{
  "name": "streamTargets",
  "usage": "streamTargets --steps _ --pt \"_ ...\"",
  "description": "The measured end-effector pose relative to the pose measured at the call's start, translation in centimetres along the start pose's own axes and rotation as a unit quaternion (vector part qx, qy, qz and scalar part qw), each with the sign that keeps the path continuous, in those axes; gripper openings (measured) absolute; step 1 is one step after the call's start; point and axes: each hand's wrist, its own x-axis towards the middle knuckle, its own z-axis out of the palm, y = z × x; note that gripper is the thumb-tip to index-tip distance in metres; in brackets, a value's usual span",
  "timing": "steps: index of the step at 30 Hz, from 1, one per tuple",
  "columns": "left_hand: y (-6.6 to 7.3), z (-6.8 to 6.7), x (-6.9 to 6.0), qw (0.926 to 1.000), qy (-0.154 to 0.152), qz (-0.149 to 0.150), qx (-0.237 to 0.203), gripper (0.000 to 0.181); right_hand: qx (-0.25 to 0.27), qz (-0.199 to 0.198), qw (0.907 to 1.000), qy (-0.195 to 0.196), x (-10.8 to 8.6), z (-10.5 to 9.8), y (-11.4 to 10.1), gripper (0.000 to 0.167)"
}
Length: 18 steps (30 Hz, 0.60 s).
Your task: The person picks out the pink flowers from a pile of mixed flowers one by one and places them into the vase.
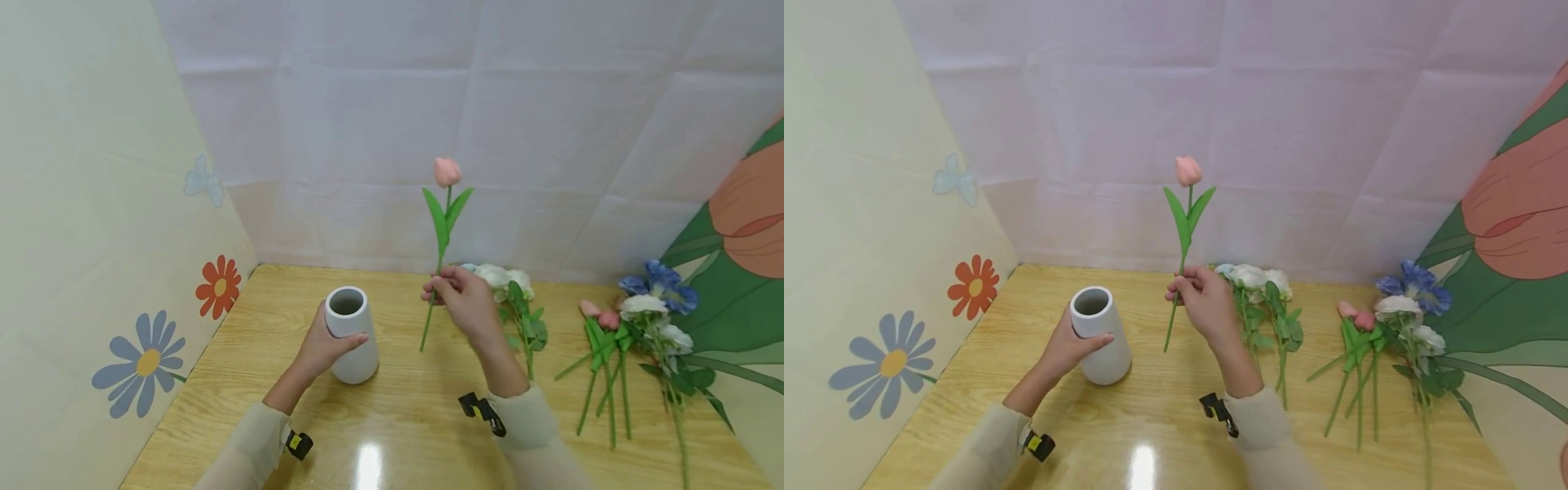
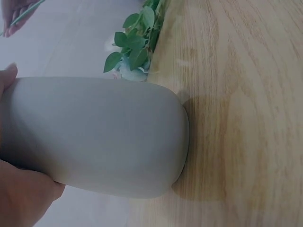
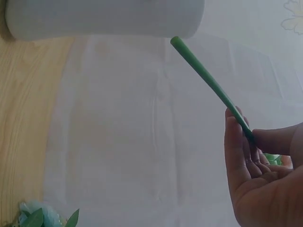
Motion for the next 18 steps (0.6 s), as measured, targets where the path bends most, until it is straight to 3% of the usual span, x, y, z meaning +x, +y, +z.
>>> streamTargets --steps 18 --pt "-0.2 0.0 0.2 1.0 -0.001 0.003 -0.005 0.092 0.023 -0.057 0.9981 -0.001 1.3 3.5 -3.7 0.015"
